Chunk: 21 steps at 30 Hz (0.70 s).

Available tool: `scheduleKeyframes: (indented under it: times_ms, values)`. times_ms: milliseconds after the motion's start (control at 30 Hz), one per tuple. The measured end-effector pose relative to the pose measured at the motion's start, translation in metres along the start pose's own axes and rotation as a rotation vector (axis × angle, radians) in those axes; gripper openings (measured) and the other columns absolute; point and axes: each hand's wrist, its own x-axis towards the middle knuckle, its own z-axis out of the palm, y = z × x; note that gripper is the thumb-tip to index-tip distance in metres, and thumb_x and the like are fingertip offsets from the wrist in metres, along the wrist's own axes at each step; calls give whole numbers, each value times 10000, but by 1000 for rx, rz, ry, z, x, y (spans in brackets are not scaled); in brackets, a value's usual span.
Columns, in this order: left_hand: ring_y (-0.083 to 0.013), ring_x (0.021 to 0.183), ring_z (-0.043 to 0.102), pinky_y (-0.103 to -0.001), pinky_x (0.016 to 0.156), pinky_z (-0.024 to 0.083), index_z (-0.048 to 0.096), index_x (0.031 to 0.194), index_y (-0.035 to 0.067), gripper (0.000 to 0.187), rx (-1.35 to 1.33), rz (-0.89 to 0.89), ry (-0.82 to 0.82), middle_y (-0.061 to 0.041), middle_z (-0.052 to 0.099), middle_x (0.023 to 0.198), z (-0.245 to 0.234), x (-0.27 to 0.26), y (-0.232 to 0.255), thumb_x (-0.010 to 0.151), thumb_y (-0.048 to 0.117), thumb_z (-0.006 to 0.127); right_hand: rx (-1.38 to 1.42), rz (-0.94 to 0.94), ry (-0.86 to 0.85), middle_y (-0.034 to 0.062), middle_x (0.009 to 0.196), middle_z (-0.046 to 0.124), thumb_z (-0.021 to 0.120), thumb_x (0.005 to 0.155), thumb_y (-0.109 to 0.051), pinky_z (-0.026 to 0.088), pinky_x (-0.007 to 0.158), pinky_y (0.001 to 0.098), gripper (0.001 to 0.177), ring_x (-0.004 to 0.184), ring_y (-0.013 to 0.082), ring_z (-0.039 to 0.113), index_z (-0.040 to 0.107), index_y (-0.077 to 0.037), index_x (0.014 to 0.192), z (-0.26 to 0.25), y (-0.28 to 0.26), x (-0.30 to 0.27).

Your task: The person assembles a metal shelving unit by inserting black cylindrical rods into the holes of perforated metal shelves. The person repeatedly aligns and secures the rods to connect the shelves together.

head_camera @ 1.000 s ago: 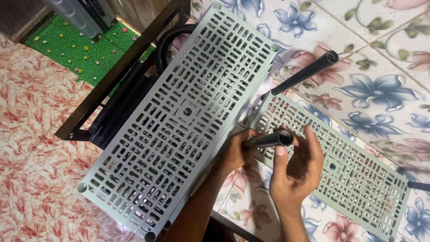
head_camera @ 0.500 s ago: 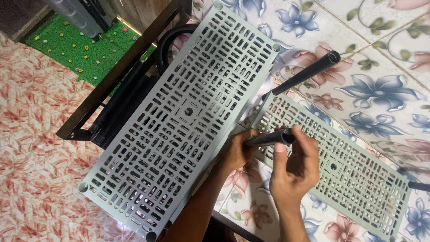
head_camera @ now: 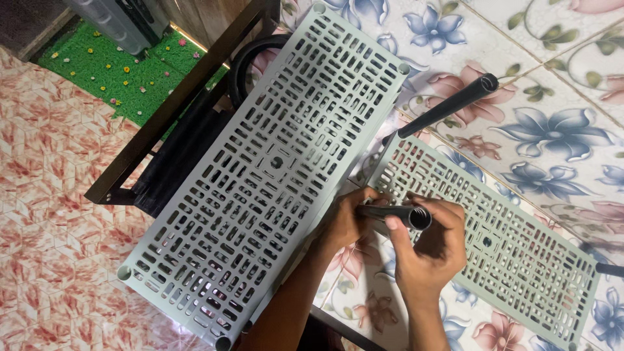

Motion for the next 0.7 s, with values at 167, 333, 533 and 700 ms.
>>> scheduleKeyframes:
  times_ms: [167, 333, 533, 700]
  values:
    - [-129, 870, 642, -288, 767, 518, 701, 1148, 51, 380, 61, -80, 22, -76, 724, 959, 2, -1, -3, 839, -118, 559, 118, 89, 34, 144, 1235, 632, 624, 1029, 45, 538, 1103, 360, 718, 1146, 220, 677, 224, -16, 1622, 3, -8, 0]
    - [-114, 895, 636, -271, 776, 519, 680, 1184, 60, 354, -12, -30, 12, -82, 716, 979, 2, 3, 10, 880, -85, 574, 68, 94, -1, 202, 1370, 640, 543, 1090, 61, 526, 1098, 357, 512, 1199, 244, 672, 394, 35, 1579, 6, -6, -2]
    - [-115, 842, 675, -275, 737, 533, 701, 1168, 71, 321, 91, -155, -15, -69, 741, 942, -5, 2, 24, 891, -73, 624, -105, -131, -18, 221, 1321, 498, 676, 957, 55, 502, 1110, 398, 444, 1246, 301, 580, 501, 32, 1364, 6, -5, -1]
    - [-153, 846, 687, -296, 735, 543, 680, 1153, 57, 300, 30, -94, 24, -79, 745, 970, 0, 0, 6, 888, -71, 624, 66, 13, 162, 197, 1330, 606, 626, 1120, 49, 564, 1095, 362, 361, 1204, 243, 673, 489, 14, 1452, -1, -13, -2]
